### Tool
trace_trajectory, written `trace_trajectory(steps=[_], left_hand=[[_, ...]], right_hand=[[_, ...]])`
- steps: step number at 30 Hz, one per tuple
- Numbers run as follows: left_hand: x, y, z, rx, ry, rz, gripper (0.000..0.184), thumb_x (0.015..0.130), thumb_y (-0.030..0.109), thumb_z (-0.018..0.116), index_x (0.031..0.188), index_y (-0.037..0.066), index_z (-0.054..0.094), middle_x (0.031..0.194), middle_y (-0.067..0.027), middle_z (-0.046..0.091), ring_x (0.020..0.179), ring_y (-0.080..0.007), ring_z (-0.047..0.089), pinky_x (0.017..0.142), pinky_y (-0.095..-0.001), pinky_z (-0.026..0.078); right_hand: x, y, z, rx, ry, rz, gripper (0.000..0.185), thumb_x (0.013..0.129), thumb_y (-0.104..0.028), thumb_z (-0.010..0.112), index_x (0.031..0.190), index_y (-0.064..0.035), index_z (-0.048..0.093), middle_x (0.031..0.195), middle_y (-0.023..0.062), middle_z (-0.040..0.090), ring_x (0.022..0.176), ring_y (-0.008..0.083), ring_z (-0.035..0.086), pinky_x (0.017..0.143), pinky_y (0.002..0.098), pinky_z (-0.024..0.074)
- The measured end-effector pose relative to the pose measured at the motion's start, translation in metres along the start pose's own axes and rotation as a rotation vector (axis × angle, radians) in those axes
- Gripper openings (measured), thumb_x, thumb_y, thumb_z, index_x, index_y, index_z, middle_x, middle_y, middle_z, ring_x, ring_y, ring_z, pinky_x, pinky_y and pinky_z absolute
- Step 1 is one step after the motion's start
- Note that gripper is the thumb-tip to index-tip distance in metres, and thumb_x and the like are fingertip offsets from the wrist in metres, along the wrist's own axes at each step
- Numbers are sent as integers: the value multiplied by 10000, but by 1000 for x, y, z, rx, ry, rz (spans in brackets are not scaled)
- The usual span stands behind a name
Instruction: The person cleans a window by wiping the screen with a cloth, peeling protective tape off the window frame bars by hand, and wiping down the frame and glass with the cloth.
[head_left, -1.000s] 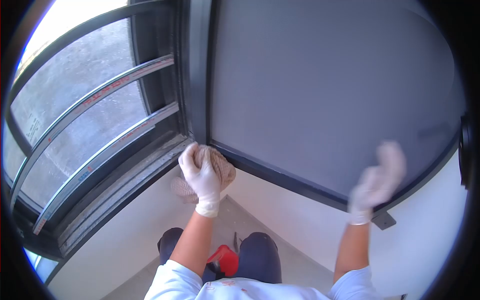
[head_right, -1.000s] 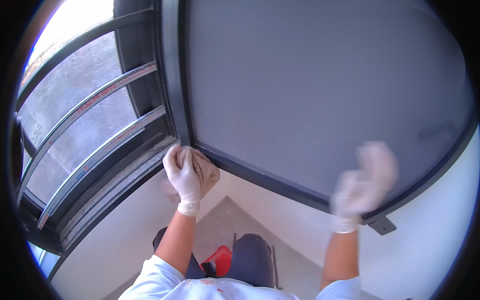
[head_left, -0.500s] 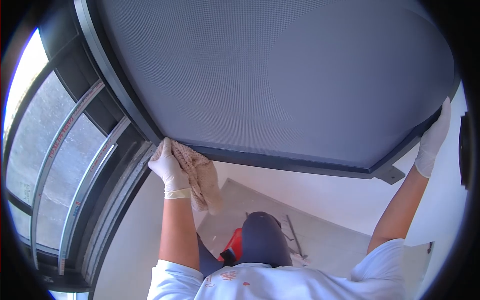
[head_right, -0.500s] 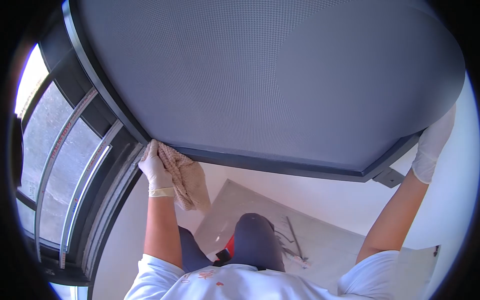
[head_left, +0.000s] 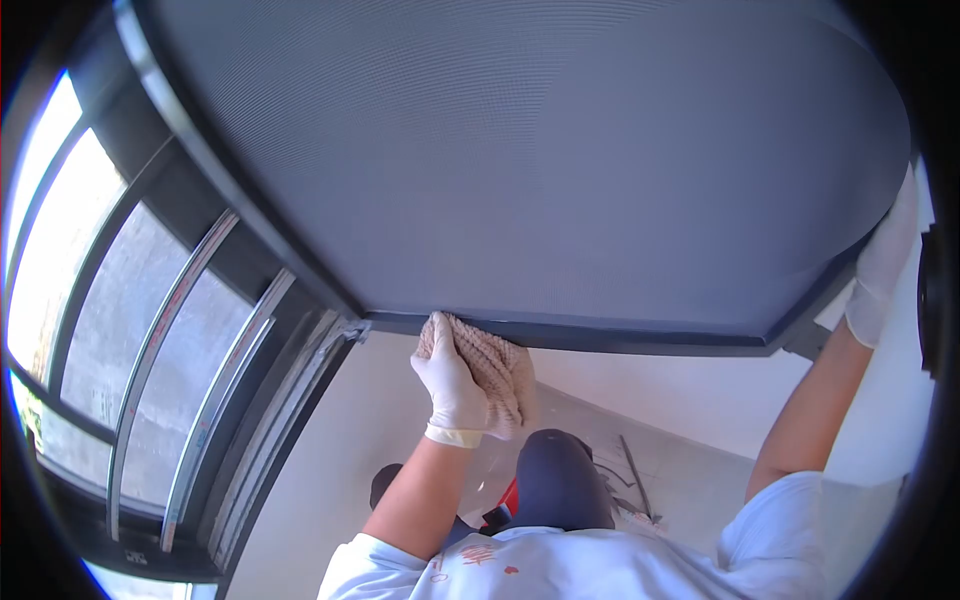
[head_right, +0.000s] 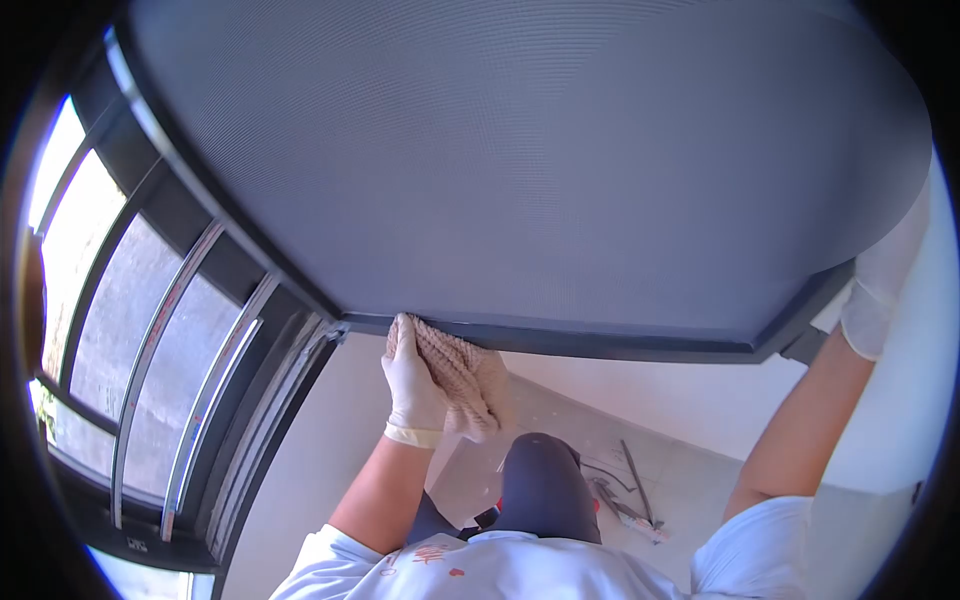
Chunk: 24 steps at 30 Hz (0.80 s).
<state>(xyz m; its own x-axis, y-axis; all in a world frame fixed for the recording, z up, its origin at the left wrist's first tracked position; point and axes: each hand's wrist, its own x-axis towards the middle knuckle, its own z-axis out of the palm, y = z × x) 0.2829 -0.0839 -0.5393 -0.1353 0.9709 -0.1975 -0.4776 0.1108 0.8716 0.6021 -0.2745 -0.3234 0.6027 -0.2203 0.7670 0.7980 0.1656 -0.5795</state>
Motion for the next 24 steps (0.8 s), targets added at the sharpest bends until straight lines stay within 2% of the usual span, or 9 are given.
trace_trajectory(steps=[1, 3, 8, 15, 16, 19, 20, 22, 24], left_hand=[[-14, 0, 7, -26, -48, -42, 367, 954, 298, 533, 1179, 8, 539, 1121, -99, 574, 1026, -200, 565, 907, -321, 470], [-39, 0, 19, -82, -151, -143, 402, 961, 334, 517, 1204, 13, 516, 1151, -99, 554, 1057, -195, 547, 929, -320, 457], [-84, -52, 44, -221, -433, -287, 538, 957, 463, 467, 1325, 81, 382, 1310, -61, 451, 1225, -215, 429, 1062, -368, 346], [-142, -111, 82, -333, -558, -802, 604, 882, 534, 530, 1288, 94, 449, 1294, -62, 502, 1229, -227, 440, 1069, -388, 342], [-150, -109, 89, -376, -584, -864, 411, 918, 396, 569, 1198, 108, 484, 1191, -41, 529, 1151, -197, 484, 1024, -376, 391], [-163, -125, 107, -487, -887, -879, 298, 896, 242, 635, 1114, 77, 517, 1124, -46, 554, 1090, -195, 525, 988, -362, 425], [-170, -131, 118, -493, -808, -929, 191, 864, 72, 645, 1022, 55, 538, 1019, -50, 549, 958, -157, 558, 915, -320, 463], [-181, -143, 131, -651, -998, -1138, 157, 857, 25, 625, 982, 55, 536, 973, -43, 528, 884, -119, 543, 826, -271, 480], [-191, -156, 148, -692, -1052, -1512, 144, 842, 9, 621, 935, 80, 537, 865, -12, 504, 772, -77, 511, 707, -198, 462]], right_hand=[[12, 15, -6, 57, -52, -92, 477, 944, -315, 509, 1257, 45, 526, 1243, 119, 566, 1125, 226, 531, 1010, 297, 368], [10, 17, -5, 103, 10, -40, 515, 923, -351, 550, 1249, 47, 532, 1206, 106, 577, 1104, 198, 520, 998, 282, 353], [8, 14, -7, 48, -10, -42, 580, 921, -409, 539, 1274, 51, 504, 1240, 115, 554, 1144, 208, 486, 1018, 297, 321], [11, 25, -12, -7, -51, -52, 667, 908, -477, 537, 1302, 57, 468, 1273, 123, 523, 1186, 210, 450, 1044, 300, 283], [11, 25, -13, -10, -38, -55, 676, 905, -483, 538, 1303, 58, 466, 1272, 127, 523, 1185, 212, 451, 1043, 303, 285], [11, 25, -15, -62, -50, -90, 665, 910, -489, 532, 1274, 65, 482, 1212, 124, 554, 1125, 210, 479, 1001, 300, 325], [11, 25, -15, -53, -71, -107, 630, 916, -477, 529, 1244, 60, 501, 1165, 111, 570, 1080, 201, 490, 973, 292, 341], [13, 30, -18, -30, -107, -77, 613, 920, -472, 526, 1231, 57, 508, 1148, 103, 574, 1061, 196, 492, 962, 285, 346], [13, 26, -16, -55, -108, -74, 600, 928, -459, 517, 1230, 59, 513, 1162, 113, 577, 1084, 204, 494, 975, 295, 345]])
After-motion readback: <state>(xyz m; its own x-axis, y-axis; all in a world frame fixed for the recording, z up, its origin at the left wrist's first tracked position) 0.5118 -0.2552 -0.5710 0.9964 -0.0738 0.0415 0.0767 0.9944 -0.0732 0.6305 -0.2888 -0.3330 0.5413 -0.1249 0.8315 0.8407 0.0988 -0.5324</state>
